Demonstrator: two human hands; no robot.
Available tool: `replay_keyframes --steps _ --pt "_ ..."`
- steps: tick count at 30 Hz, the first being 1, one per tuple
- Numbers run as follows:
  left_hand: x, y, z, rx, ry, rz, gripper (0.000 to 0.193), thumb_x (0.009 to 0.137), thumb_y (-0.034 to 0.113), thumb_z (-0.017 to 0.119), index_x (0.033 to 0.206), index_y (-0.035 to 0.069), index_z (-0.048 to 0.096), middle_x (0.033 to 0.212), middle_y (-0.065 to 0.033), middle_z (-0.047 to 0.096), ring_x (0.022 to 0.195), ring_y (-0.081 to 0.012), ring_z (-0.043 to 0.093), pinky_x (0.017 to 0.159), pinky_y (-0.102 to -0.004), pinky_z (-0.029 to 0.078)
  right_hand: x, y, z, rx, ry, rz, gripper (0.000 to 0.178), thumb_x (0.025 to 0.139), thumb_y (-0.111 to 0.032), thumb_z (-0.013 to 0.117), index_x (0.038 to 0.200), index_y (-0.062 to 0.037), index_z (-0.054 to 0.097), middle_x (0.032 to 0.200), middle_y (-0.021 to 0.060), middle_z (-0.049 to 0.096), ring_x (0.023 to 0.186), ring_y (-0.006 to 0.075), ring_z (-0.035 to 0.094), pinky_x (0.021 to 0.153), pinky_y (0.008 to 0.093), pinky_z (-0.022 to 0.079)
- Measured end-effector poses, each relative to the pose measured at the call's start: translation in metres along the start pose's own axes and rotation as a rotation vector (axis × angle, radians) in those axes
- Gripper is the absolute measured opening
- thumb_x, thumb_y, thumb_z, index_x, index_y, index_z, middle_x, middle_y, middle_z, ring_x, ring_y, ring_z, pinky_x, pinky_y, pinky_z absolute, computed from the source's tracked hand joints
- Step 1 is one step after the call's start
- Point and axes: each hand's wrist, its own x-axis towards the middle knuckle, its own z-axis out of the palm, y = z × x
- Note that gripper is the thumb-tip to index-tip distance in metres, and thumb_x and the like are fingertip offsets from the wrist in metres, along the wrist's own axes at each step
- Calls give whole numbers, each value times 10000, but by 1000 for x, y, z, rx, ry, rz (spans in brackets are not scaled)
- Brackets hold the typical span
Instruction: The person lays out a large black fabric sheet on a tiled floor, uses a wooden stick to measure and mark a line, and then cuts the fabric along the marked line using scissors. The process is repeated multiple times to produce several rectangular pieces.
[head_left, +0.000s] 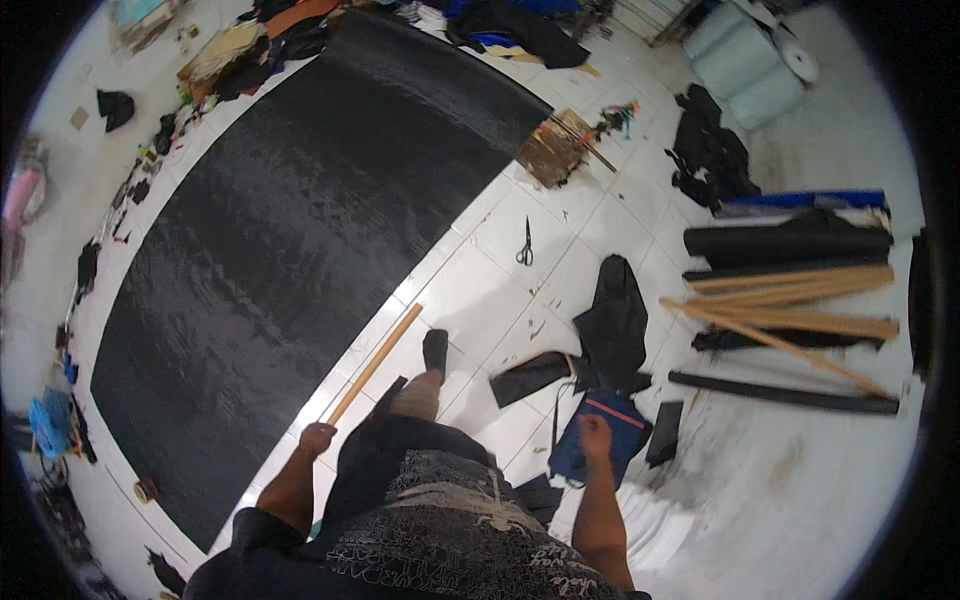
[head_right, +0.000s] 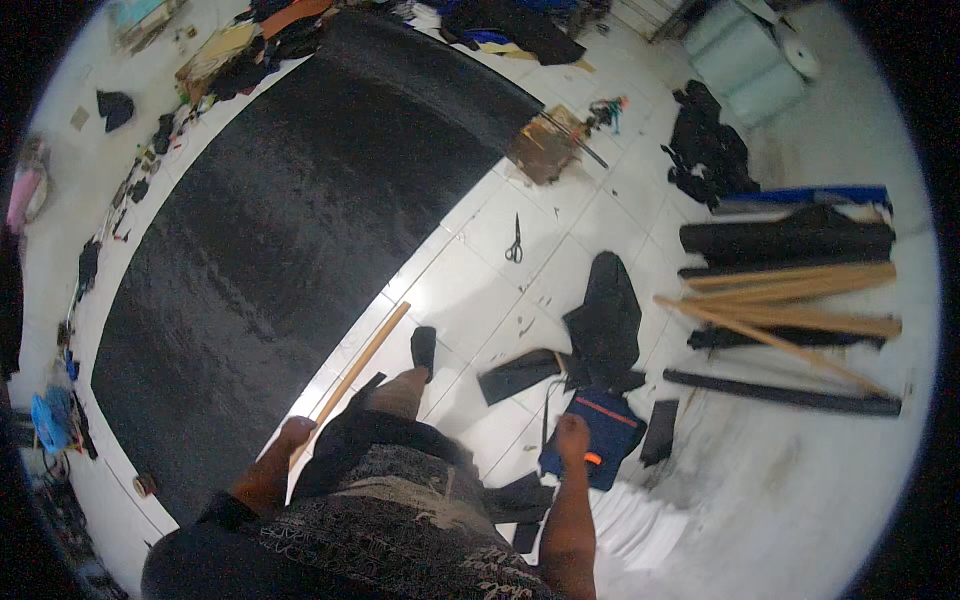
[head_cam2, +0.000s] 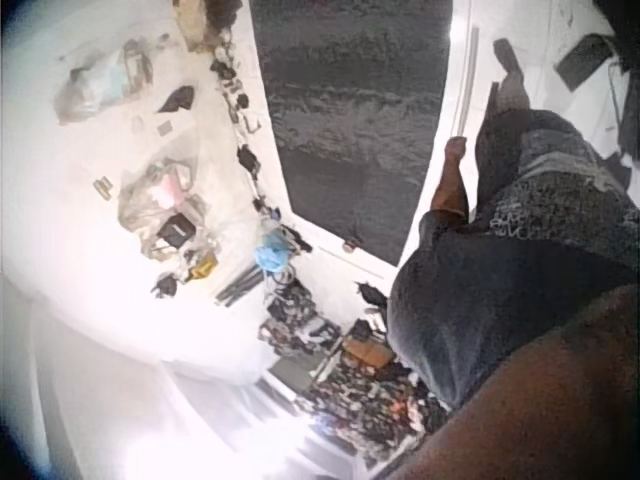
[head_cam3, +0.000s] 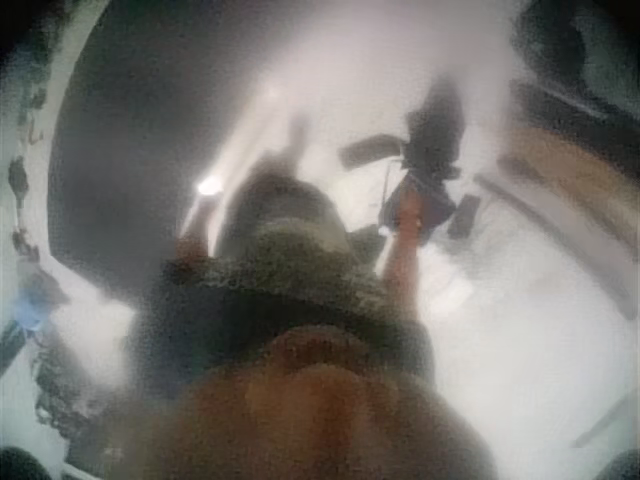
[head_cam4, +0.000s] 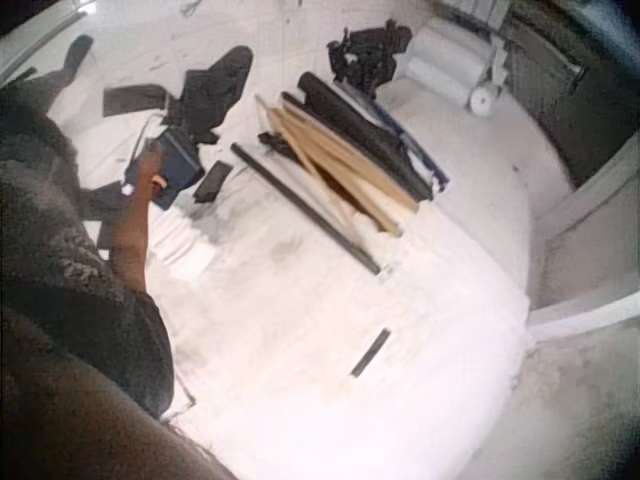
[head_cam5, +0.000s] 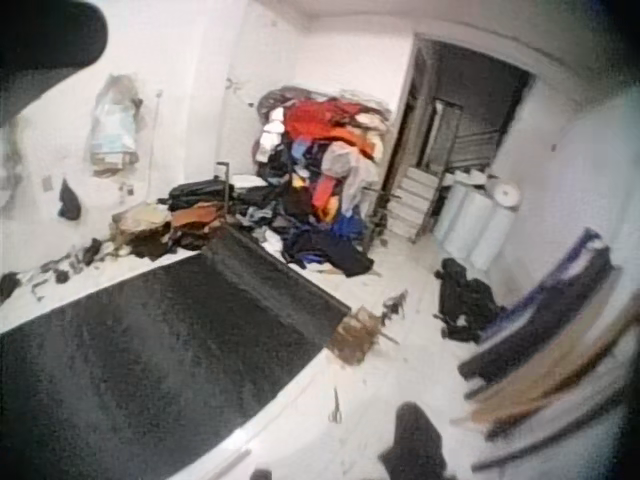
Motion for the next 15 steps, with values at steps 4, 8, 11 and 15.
replay_keyframes --steps 4,8,11,15 --pt "89 140 -121 -526 166 -270 323 835 339 643 979 57 713 1008 -161 690 945 -281 665 841 -365 510 78 -157 36 -129 -488 -242 439 837 -311 691 1159 -26 606 902 132 686 863 237 659 773 334 506" --pt "150 232 -222 -760 436 -166 335 879 325 618 1021 29 686 995 -145 696 903 -262 674 806 -361 518 133 -305 75 -424 -680 -691 413 843 -340 660 1107 -25 621 933 161 652 905 354 616 811 429 493" --pt "200 276 -230 -855 507 -144 346 897 325 601 1037 18 675 1004 -135 697 903 -262 672 802 -358 518 195 -345 85 -489 -654 -982 408 856 -375 641 1079 -32 636 962 178 632 935 385 589 810 456 487" --pt "251 329 -222 -678 417 -268 441 843 348 603 1134 17 627 1034 -242 654 995 -381 626 904 -463 470 326 -370 84 -567 -835 -927 426 870 -421 614 1024 -25 640 977 207 610 942 397 577 800 470 481"
